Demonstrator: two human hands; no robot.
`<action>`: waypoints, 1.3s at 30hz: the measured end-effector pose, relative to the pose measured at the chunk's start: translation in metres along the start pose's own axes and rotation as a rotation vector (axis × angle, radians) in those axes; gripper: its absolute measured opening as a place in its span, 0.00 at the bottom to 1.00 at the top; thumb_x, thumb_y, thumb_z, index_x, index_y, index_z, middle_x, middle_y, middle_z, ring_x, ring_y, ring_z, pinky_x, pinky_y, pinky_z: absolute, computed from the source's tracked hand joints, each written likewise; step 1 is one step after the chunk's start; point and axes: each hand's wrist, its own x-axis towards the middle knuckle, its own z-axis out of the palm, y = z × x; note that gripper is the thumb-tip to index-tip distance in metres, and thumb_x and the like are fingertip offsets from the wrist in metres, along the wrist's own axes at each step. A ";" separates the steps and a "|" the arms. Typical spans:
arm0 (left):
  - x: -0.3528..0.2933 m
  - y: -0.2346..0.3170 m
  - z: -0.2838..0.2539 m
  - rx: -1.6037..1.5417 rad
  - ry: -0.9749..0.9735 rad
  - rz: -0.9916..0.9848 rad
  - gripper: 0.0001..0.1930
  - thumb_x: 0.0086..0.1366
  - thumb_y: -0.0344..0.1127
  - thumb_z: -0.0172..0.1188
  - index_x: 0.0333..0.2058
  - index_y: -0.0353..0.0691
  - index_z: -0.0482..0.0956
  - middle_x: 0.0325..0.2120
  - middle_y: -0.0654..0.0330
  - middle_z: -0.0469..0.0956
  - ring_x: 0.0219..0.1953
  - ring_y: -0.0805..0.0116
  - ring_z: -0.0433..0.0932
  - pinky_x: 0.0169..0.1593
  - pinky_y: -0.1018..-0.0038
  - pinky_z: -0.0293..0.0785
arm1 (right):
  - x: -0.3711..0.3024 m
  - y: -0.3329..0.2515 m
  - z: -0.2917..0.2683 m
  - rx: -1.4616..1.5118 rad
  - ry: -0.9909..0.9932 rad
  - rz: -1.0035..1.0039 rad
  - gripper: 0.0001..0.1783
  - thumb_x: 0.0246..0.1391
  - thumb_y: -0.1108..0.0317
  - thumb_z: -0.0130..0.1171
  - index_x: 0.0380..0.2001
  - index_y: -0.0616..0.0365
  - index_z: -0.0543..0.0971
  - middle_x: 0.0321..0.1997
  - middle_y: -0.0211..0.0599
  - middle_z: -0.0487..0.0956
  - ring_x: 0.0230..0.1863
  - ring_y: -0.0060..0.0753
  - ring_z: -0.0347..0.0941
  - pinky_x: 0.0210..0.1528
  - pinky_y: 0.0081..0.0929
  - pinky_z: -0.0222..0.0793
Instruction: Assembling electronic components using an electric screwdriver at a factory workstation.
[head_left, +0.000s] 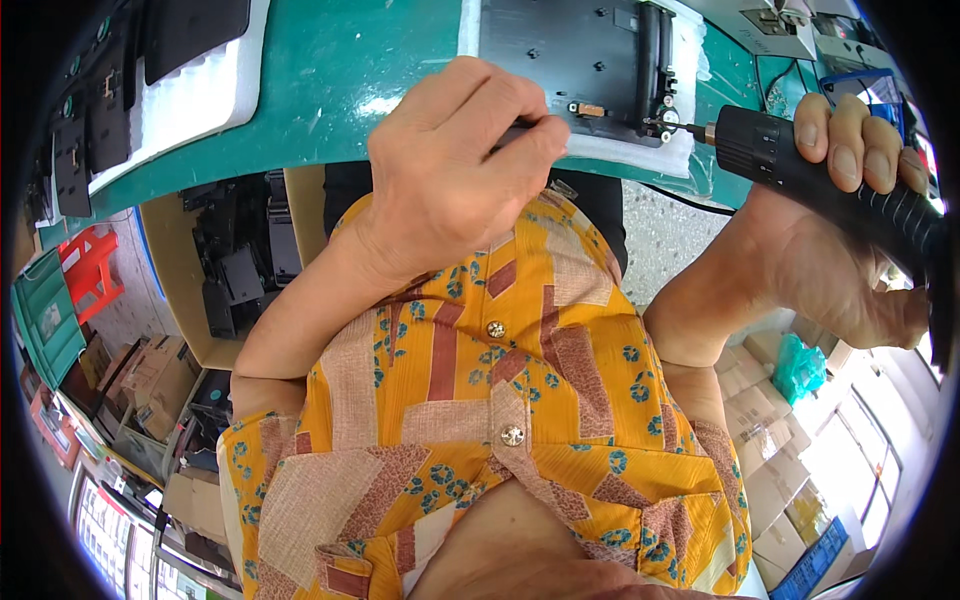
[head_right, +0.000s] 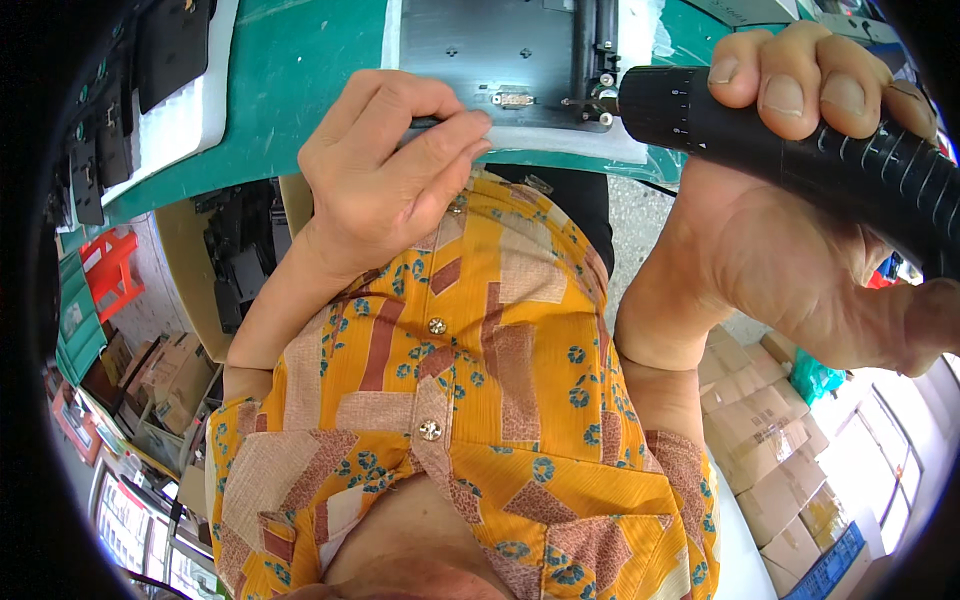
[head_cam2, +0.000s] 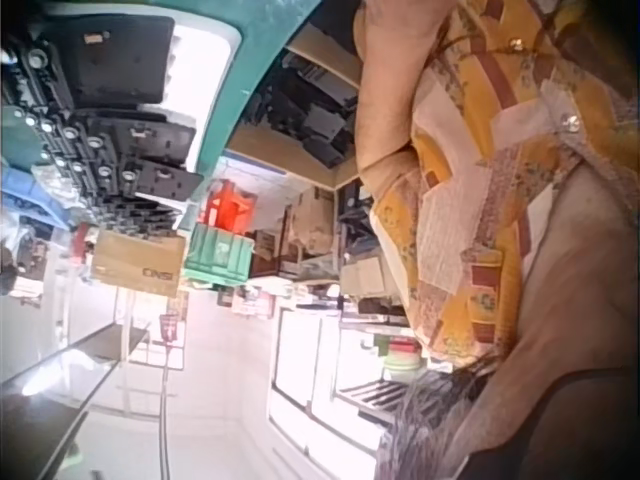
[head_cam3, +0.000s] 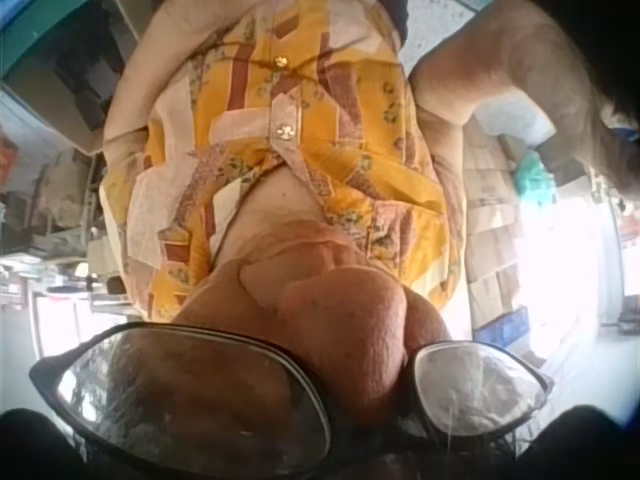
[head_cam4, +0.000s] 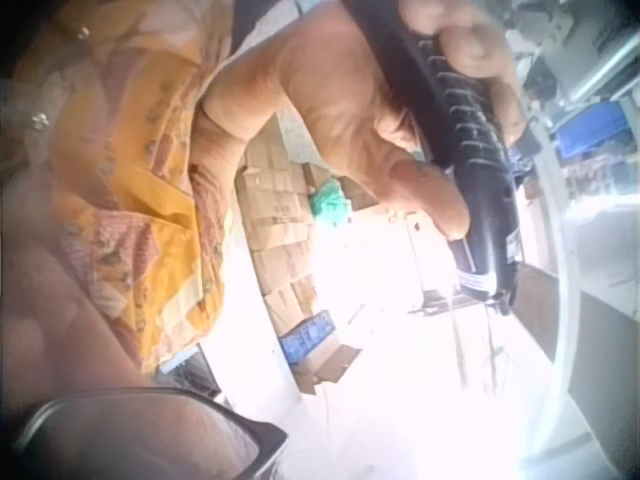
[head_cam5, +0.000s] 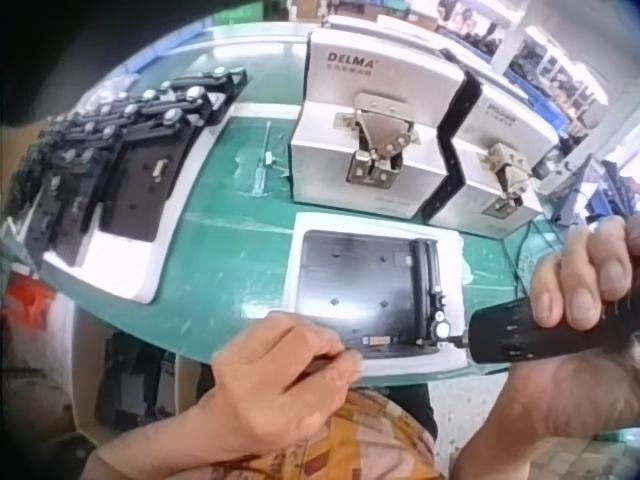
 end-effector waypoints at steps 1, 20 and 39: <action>-0.002 0.000 0.000 0.002 -0.001 -0.006 0.19 0.41 0.26 0.76 0.37 0.43 0.86 0.32 0.64 0.80 0.33 0.63 0.78 0.32 0.73 0.76 | 0.000 0.002 0.002 -0.006 -0.007 0.000 0.41 0.43 0.30 0.66 0.44 0.58 0.79 0.37 0.37 0.74 0.37 0.34 0.70 0.44 0.37 0.64; -0.005 0.003 0.006 0.044 0.042 0.018 0.19 0.39 0.26 0.74 0.35 0.41 0.85 0.36 0.64 0.80 0.37 0.60 0.79 0.37 0.69 0.77 | 0.000 0.013 0.010 -0.154 -0.165 -0.021 0.44 0.43 0.25 0.63 0.46 0.55 0.81 0.39 0.37 0.77 0.38 0.35 0.72 0.44 0.38 0.67; -0.005 0.006 0.011 0.052 0.100 -0.012 0.18 0.35 0.28 0.73 0.31 0.40 0.86 0.33 0.65 0.80 0.38 0.64 0.79 0.36 0.70 0.75 | 0.006 0.042 0.035 -0.327 -0.358 -0.099 0.50 0.45 0.18 0.58 0.50 0.54 0.81 0.40 0.36 0.78 0.39 0.35 0.73 0.44 0.38 0.69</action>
